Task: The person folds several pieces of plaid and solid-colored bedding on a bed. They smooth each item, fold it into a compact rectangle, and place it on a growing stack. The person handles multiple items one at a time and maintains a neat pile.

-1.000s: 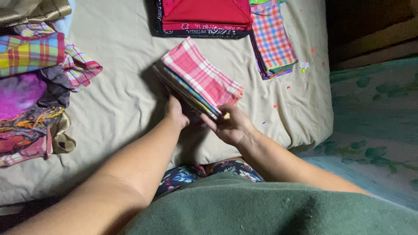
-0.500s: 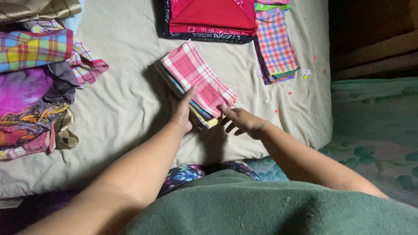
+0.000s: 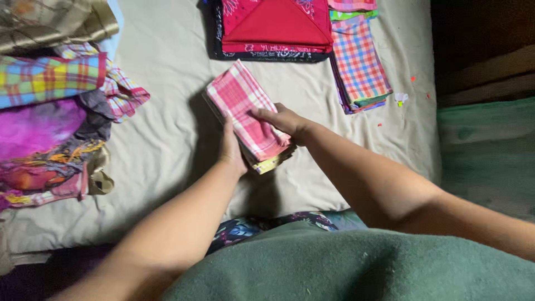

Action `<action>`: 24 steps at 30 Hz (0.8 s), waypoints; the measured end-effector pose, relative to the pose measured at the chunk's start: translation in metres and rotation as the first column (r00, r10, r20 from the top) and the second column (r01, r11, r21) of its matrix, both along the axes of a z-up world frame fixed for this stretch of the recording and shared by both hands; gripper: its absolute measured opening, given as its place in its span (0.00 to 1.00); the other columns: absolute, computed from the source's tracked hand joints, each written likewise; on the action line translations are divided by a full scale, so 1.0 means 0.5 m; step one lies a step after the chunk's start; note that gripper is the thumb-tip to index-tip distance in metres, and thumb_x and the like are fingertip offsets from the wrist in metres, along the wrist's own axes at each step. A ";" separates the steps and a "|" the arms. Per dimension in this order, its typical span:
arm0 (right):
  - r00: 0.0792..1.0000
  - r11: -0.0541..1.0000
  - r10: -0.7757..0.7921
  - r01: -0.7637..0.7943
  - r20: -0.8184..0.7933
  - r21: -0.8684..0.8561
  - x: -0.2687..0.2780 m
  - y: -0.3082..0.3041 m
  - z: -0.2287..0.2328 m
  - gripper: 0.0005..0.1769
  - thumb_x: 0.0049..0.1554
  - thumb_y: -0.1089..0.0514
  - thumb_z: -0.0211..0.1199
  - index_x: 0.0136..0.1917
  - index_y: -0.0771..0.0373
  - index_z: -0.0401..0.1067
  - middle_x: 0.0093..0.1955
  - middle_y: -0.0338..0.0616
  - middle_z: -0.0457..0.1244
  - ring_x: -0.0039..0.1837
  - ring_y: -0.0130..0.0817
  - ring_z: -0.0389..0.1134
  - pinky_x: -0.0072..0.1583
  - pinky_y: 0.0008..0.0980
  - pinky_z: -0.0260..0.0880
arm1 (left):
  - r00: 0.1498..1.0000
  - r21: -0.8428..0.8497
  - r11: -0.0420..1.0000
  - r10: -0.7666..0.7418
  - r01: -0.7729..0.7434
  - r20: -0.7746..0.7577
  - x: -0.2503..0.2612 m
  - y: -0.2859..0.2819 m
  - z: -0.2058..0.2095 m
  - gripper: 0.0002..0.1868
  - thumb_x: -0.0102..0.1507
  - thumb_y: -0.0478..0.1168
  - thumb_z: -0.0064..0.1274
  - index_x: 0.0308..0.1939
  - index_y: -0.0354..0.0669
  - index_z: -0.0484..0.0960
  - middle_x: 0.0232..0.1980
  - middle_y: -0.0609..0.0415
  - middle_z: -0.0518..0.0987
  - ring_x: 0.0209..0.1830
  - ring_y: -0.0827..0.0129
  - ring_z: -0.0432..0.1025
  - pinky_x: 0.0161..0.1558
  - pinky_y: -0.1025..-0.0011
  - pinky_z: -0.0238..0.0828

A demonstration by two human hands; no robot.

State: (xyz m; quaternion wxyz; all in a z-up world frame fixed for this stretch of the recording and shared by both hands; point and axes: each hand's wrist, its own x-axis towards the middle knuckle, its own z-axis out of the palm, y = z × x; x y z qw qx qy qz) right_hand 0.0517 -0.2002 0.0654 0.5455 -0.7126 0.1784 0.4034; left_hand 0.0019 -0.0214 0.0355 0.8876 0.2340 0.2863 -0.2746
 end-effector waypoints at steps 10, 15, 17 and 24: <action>0.890 0.854 -0.402 0.449 -0.213 0.262 -0.017 -0.258 0.176 0.34 0.61 0.37 0.58 0.64 0.70 0.71 0.54 0.51 0.71 0.49 0.38 0.74 0.54 0.39 0.76 | 0.996 0.254 0.965 -0.046 0.063 -0.070 0.034 -0.257 0.239 0.52 0.52 0.62 0.61 0.74 0.50 0.56 0.68 0.47 0.72 0.63 0.56 0.72 0.60 0.52 0.74; 0.858 0.869 -0.488 0.462 0.159 0.176 0.035 -0.436 0.250 0.29 0.65 0.41 0.55 0.65 0.67 0.71 0.58 0.47 0.70 0.54 0.33 0.73 0.56 0.35 0.75 | 0.903 0.455 0.890 -0.162 -0.041 0.398 0.108 -0.407 0.287 0.50 0.56 0.57 0.65 0.74 0.43 0.56 0.71 0.47 0.69 0.70 0.61 0.66 0.66 0.61 0.65; 0.836 0.903 -0.430 0.403 0.342 0.150 0.070 -0.495 0.254 0.29 0.67 0.41 0.53 0.66 0.68 0.71 0.59 0.47 0.70 0.56 0.33 0.72 0.57 0.34 0.74 | 0.837 0.485 0.872 -0.215 -0.067 0.503 0.149 -0.463 0.271 0.52 0.57 0.57 0.65 0.75 0.43 0.53 0.72 0.45 0.68 0.72 0.60 0.65 0.68 0.62 0.63; 0.797 0.934 -0.357 0.320 0.487 0.162 0.151 -0.644 0.095 0.28 0.69 0.42 0.49 0.67 0.67 0.69 0.61 0.48 0.68 0.58 0.33 0.71 0.60 0.33 0.74 | 0.784 0.486 0.874 -0.311 0.014 0.537 0.251 -0.558 0.087 0.55 0.61 0.59 0.60 0.80 0.44 0.42 0.76 0.46 0.62 0.74 0.60 0.59 0.70 0.61 0.58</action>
